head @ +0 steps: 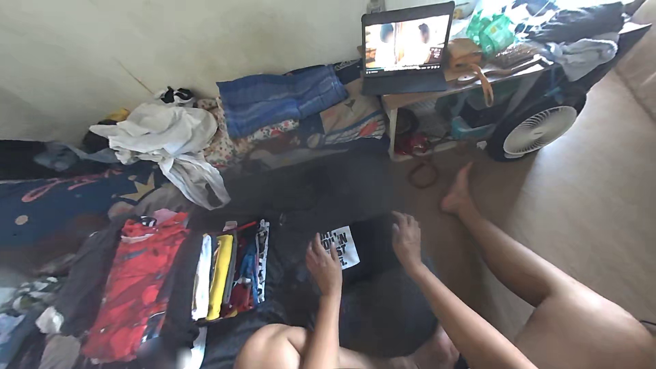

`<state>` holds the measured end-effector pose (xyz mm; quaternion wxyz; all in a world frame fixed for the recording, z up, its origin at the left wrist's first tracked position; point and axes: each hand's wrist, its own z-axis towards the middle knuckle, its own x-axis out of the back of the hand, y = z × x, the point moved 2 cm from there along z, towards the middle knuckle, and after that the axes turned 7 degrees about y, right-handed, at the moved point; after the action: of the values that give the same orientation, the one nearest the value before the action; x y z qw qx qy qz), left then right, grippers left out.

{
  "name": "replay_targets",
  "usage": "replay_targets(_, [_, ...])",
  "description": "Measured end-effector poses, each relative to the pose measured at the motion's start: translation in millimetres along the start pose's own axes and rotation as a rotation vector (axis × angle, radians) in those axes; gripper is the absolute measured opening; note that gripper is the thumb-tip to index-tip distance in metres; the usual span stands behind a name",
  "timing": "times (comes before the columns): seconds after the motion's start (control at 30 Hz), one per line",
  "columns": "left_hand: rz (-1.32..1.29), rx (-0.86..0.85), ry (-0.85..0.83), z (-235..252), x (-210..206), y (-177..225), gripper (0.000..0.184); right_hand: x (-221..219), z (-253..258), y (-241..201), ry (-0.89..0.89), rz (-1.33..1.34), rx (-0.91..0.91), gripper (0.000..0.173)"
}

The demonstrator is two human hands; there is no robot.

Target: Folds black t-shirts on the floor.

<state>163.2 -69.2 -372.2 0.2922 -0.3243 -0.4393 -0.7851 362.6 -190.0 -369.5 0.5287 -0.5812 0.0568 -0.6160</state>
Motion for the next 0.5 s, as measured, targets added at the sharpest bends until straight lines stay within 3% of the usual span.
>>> replay_targets(0.1, [0.042, -0.284, -0.091, -16, -4, 24, 0.033, -17, -20, -26, -0.146, 0.063, 0.246, 0.038])
replay_targets(0.2, [0.103, -0.349, -0.232, -41, -31, 25, 0.041, -50, -42, -21, -0.422, -0.042, 0.321, 0.045])
replay_targets(0.33, [0.138, -0.37, -0.269, -37, -41, 10, 0.05, -57, -43, 1, -0.35, -0.188, 0.398, 0.054])
replay_targets(0.5, [0.144, -0.172, -0.208, -18, -38, -19, 0.055, -43, -15, 27, -0.296, -0.291, 0.227, 0.063])
